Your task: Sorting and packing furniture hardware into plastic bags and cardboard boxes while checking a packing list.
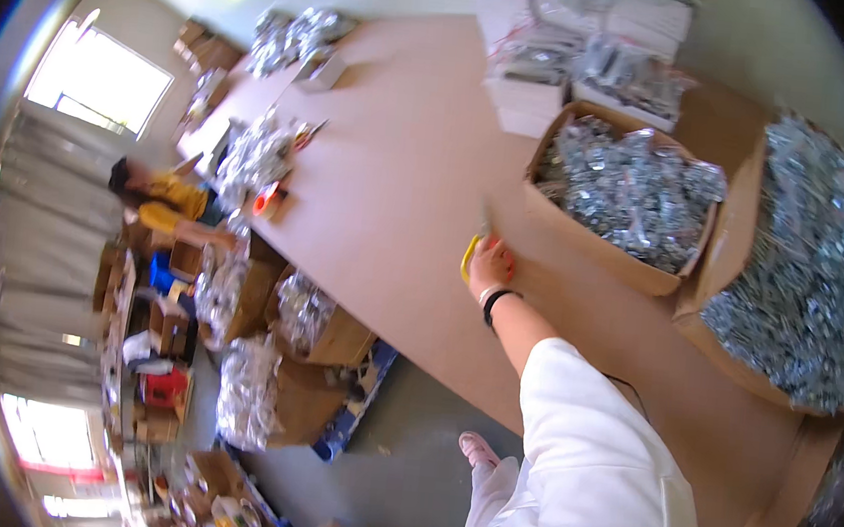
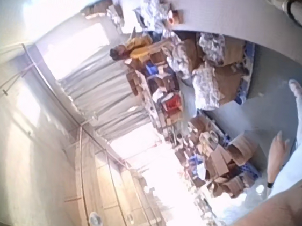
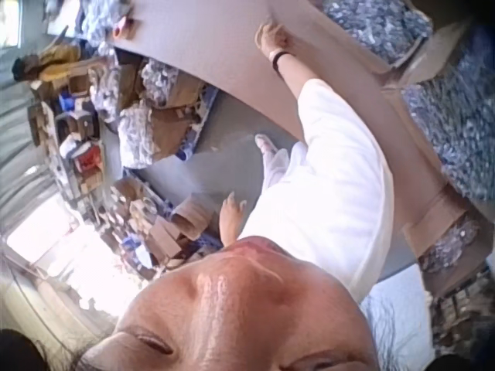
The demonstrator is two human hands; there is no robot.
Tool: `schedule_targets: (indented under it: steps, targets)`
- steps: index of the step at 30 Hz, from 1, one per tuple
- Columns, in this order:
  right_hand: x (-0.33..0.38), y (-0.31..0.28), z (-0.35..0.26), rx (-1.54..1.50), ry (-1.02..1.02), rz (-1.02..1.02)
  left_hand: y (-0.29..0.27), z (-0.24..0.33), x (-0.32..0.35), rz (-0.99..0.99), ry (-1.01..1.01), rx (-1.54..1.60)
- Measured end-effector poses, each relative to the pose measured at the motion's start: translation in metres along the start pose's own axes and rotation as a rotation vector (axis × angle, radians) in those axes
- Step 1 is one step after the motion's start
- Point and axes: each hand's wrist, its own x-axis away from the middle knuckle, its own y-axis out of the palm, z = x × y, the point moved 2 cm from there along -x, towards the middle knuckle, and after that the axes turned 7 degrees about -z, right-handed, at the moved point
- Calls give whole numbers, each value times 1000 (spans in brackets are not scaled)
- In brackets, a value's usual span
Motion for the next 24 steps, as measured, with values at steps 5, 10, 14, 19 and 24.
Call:
schedule_targets:
  steps: [5,10,14,19,24]
  targets:
    - [89,-47,50,-364,-253,-323,-40,4,-68,-87,277,-128]
    - [227,-155,187,-533,-95,-524,-28,-15,-213,-261,503,383]
    - [405,-225,304,-472,228,-60,-57,88,-222,-252,1054,-391]
    - [599,-245,378,-320,693,596,-16,177,-216,151,1212,-887]
    - [642,-325,429,-361,1045,731,93,255,-174,-132,1370,-821]
